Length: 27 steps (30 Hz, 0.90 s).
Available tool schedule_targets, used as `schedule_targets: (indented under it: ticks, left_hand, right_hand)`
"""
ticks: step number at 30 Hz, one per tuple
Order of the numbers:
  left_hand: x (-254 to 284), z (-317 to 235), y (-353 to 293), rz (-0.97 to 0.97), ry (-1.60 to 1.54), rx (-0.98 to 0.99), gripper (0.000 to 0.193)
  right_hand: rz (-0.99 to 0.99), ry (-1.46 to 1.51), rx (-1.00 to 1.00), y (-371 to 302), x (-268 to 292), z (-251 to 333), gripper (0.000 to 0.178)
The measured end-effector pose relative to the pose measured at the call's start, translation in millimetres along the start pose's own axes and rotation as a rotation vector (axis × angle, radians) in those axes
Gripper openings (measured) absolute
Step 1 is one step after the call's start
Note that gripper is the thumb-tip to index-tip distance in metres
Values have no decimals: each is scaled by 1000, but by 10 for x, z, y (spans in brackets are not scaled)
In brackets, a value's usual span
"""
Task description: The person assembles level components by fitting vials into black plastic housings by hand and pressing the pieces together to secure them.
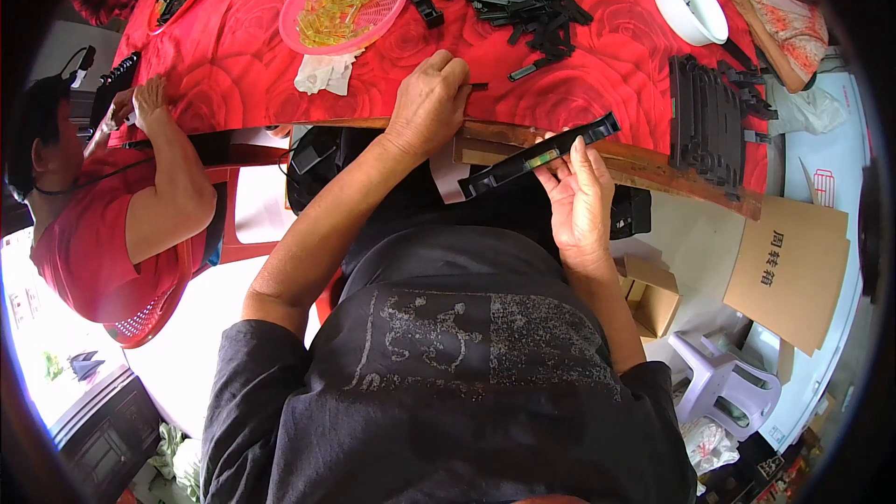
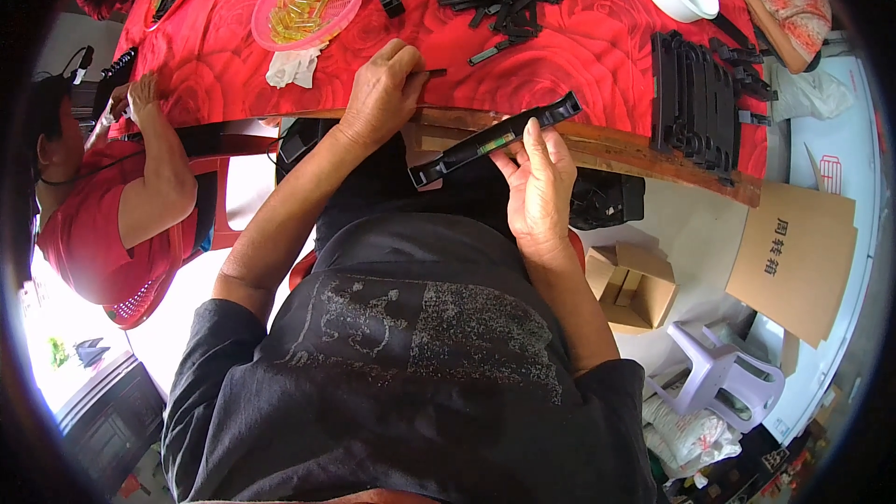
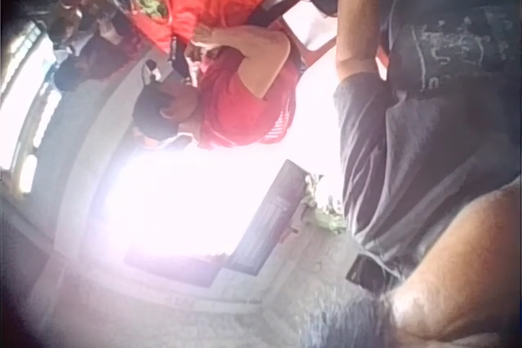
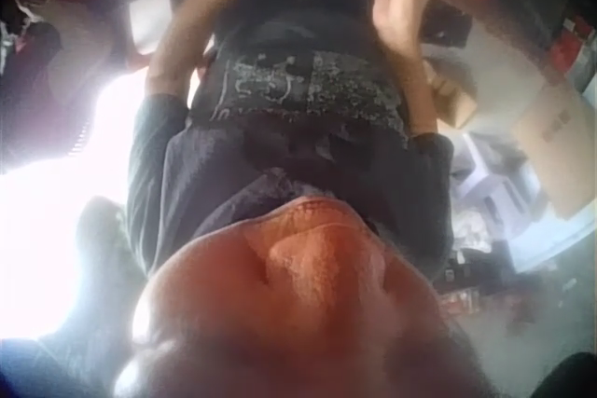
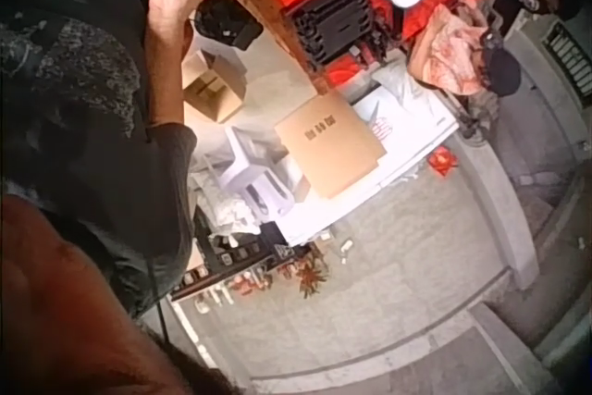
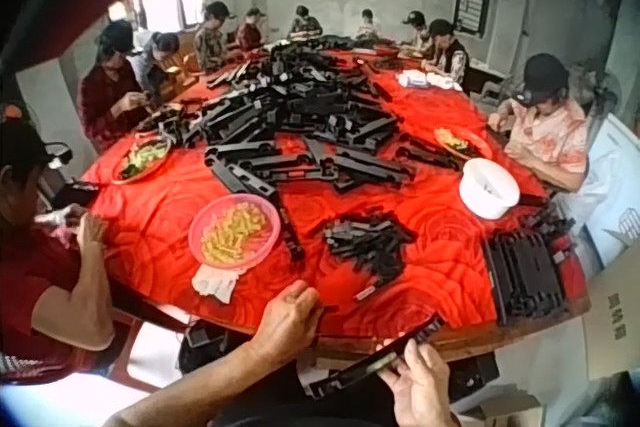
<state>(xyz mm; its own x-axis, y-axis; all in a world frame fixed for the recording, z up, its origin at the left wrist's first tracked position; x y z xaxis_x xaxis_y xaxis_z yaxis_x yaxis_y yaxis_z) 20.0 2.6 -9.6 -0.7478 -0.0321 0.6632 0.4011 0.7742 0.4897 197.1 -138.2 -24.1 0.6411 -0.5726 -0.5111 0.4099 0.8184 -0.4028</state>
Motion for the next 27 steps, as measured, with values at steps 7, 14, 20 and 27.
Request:
schedule_targets:
  ticks: [7, 14, 20, 27]
  left_hand:
    - [-8, -22, -67, 2, -117, 43, 7]
    - [3, 45, 10, 53, -103, 116, 11]
    - [-3, 24, -19, 80, -34, 66, 15]
    - [144, -318, -81, 74, -146, 185, 12]
  right_hand:
    - [5, 1, -9, 4, 16, -25, 16]
    - [20, -9, 0, -15, -13, -10, 13]
    - [31, 1, 14, -22, -13, 6, 11]
    - [0, 13, 24, -49, -23, 6, 9]
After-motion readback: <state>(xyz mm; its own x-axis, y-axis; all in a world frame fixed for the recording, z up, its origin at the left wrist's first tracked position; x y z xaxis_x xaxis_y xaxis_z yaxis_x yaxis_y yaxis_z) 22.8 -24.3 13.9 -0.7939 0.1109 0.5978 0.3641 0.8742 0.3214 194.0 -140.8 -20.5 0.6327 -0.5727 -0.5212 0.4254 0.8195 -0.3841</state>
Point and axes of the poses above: each hand's wrist, its own y-axis towards the middle knuckle, its own x-axis out of the back of the hand, z = x × y, the point moved 5 cm from there along y, towards the middle knuckle, and after that the axes turned 4 degrees about -z, right-handed, at the moved point
